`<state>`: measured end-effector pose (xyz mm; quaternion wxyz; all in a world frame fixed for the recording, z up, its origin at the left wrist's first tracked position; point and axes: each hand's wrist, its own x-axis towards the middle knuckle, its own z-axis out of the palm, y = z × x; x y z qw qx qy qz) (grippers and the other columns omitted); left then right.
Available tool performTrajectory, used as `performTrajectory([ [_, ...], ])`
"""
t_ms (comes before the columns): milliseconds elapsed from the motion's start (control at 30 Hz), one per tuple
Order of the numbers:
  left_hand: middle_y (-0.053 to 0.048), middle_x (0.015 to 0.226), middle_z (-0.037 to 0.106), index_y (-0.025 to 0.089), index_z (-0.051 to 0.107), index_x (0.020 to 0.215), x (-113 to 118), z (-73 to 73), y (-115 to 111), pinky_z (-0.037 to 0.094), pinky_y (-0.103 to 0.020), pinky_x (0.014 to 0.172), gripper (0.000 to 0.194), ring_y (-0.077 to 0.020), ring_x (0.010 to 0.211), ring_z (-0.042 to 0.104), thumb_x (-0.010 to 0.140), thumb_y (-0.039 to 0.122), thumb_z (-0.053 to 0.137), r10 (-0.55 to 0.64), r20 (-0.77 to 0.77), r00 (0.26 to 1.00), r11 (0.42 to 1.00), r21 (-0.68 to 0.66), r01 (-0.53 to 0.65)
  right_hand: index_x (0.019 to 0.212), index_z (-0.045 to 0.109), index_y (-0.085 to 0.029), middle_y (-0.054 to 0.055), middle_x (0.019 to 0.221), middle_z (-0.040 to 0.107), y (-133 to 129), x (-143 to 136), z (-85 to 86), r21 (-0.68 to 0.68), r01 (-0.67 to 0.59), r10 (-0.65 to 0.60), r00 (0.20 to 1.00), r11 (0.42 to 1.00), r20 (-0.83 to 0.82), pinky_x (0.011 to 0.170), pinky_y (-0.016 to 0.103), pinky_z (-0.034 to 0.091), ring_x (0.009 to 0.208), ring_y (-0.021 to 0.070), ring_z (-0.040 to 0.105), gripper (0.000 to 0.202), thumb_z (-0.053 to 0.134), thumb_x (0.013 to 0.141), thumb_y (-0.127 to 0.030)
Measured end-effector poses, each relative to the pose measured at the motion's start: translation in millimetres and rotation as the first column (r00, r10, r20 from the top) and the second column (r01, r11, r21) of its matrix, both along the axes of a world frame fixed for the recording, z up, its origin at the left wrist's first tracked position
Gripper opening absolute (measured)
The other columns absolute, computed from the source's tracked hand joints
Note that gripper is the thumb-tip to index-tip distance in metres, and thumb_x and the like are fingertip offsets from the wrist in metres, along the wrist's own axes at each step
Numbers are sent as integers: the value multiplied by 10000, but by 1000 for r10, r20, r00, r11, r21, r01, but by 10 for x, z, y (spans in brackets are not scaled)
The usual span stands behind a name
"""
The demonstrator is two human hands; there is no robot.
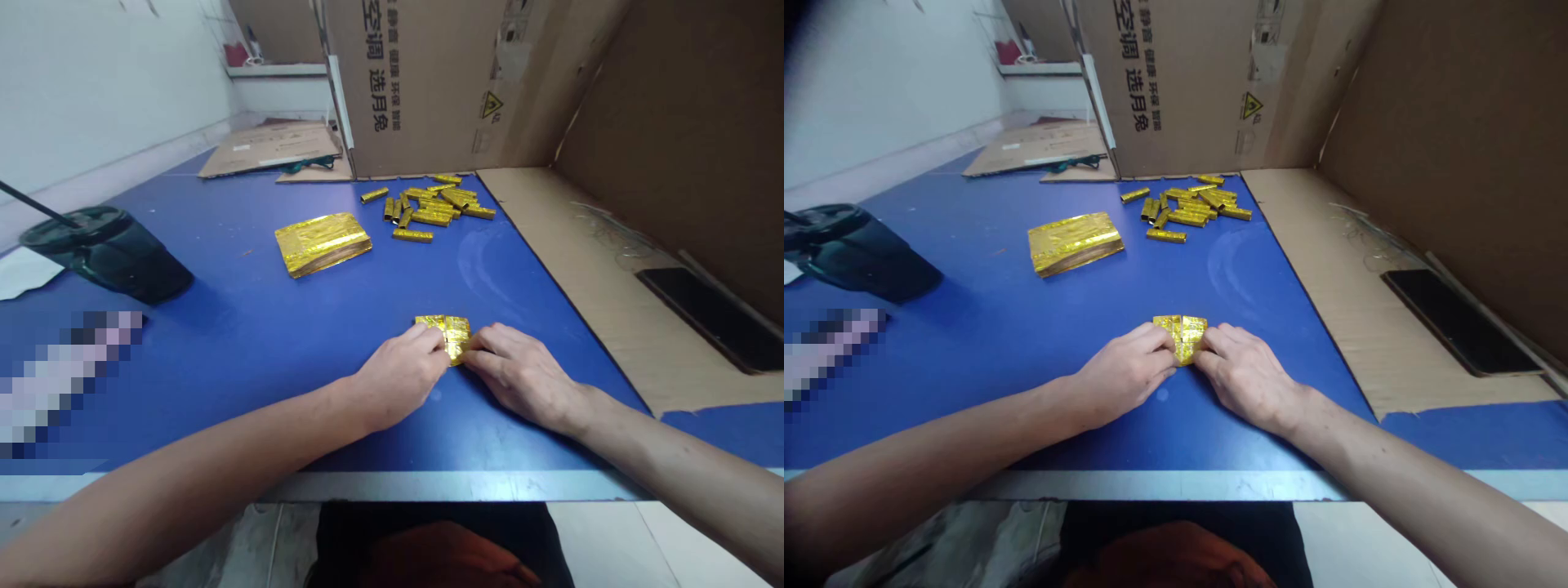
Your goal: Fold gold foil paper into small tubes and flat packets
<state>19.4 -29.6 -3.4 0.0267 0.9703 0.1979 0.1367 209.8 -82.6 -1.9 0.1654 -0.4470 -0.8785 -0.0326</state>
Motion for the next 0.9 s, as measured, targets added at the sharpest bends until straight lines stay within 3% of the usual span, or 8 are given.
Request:
performTrajectory([
  [167,-49,774,557,138,612,798,-2,-26,18,455,-294,705,192,-168,777,499,842,168,428,9,10,1000,999,41,-9,827,638,-157,76,763,603,-8,9,-11,-31,-20,17,995,999,-98,632,286,397,688,152,489,246,395,864,-165],
  [300,-46,802,597,140,607,813,5,5,59,441,-302,778,194,-160,816,526,849,170,419,12,32,999,996,-88,-9,901,603,-178,43,754,609,11,24,0,-73,-15,1,982,997,-190,652,283,397,674,142,496,199,409,861,-154],
  [500,-32,845,611,156,561,849,34,55,98,447,-304,736,120,-162,805,554,829,178,445,170,-25,985,949,-267,-170,797,582,-165,48,727,598,47,29,22,-187,89,-125,974,978,-191,642,280,414,686,152,508,150,438,838,-162],
  [667,-47,856,614,153,550,822,53,70,107,443,-319,741,170,-183,833,567,851,204,392,186,-115,976,945,-252,-210,766,583,-172,43,731,602,84,6,64,-264,154,-194,972,952,-131,661,278,423,698,154,539,154,440,824,-168],
  [900,-50,844,613,155,525,875,71,75,95,447,-318,652,186,-194,765,585,865,240,360,259,-195,946,946,-148,-289,792,590,-198,11,770,639,150,-38,176,-444,261,-317,947,857,-55,629,247,413,676,139,573,148,452,778,-146],
])
